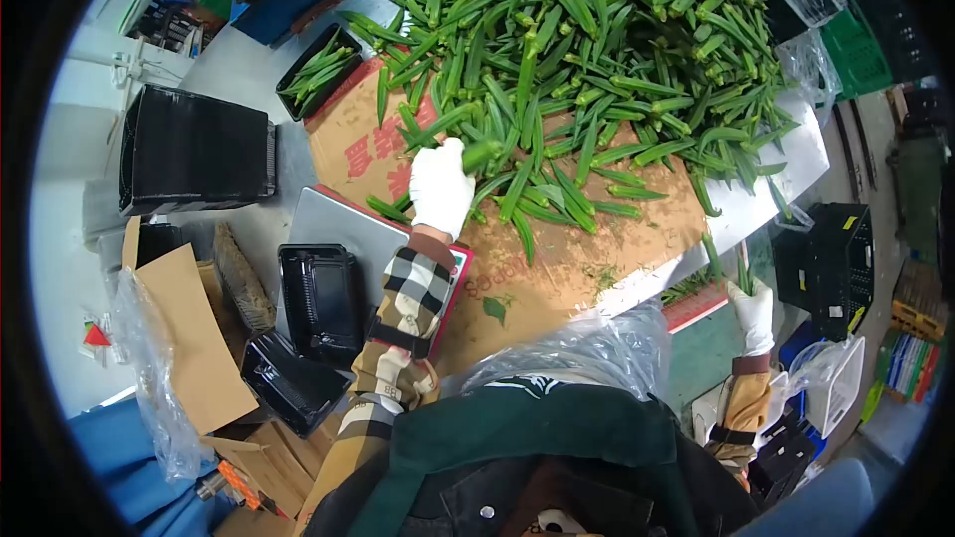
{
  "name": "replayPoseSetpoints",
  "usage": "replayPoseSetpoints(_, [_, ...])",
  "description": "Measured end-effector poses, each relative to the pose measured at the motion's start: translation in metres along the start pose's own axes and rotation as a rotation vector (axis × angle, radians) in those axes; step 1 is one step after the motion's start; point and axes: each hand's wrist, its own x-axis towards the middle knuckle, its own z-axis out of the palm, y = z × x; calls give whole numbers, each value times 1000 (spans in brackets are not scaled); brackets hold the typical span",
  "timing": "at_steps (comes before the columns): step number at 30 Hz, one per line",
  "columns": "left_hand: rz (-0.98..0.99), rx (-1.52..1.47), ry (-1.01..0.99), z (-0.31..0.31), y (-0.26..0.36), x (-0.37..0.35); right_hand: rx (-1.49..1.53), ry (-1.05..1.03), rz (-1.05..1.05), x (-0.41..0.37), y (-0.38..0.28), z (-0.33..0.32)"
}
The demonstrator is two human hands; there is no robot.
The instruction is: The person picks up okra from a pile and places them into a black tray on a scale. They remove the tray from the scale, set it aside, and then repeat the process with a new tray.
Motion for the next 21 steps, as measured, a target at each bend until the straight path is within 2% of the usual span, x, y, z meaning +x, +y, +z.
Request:
replayPoseSetpoints(2, [-190, -105, -28, -8, 10, -2, 7, 140, -117, -5, 19, 7])
replayPoseSetpoints(5, [-161, -154, -131, -2, 19, -10, 60, 75, -309, 3, -17, 74])
replayPoseSetpoints(6, [-118, -62, -151, 4, 22, -16, 114, 42, -406, 0, -43, 103])
replayPoseSetpoints(7, [-69, -18, -172, 18, 19, -22, -52, 102, -476, 21, -28, 140])
replayPoseSetpoints(9, [-78, 24, -174, 26, 17, -30, -22, 41, -542, 12, -99, 181])
replayPoseSetpoints(11, [-137, -64, -183, 17, 18, -28, -99, 124, -701, 36, -108, 228])
replayPoseSetpoints(13, [-184, -174, -154, 4, 21, -25, -403, 33, -692, 47, -120, 242])
replayPoseSetpoints(14, [-202, -237, -126, -3, 23, -26, -440, 21, -643, 50, -124, 244])
replayPoseSetpoints(16, [-211, -348, -51, -12, 27, -24, -358, 25, -587, 43, -130, 233])
replayPoseSetpoints(18, [-201, -365, -66, -14, 38, -21, -310, 12, -545, 28, -138, 215])
replayPoseSetpoints(20, [-204, -315, -117, -10, 58, -21, -393, 9, -601, 19, -131, 211])
replayPoseSetpoints(21, [-140, -257, -145, 7, 59, -22, -433, 13, -627, 15, -128, 209])
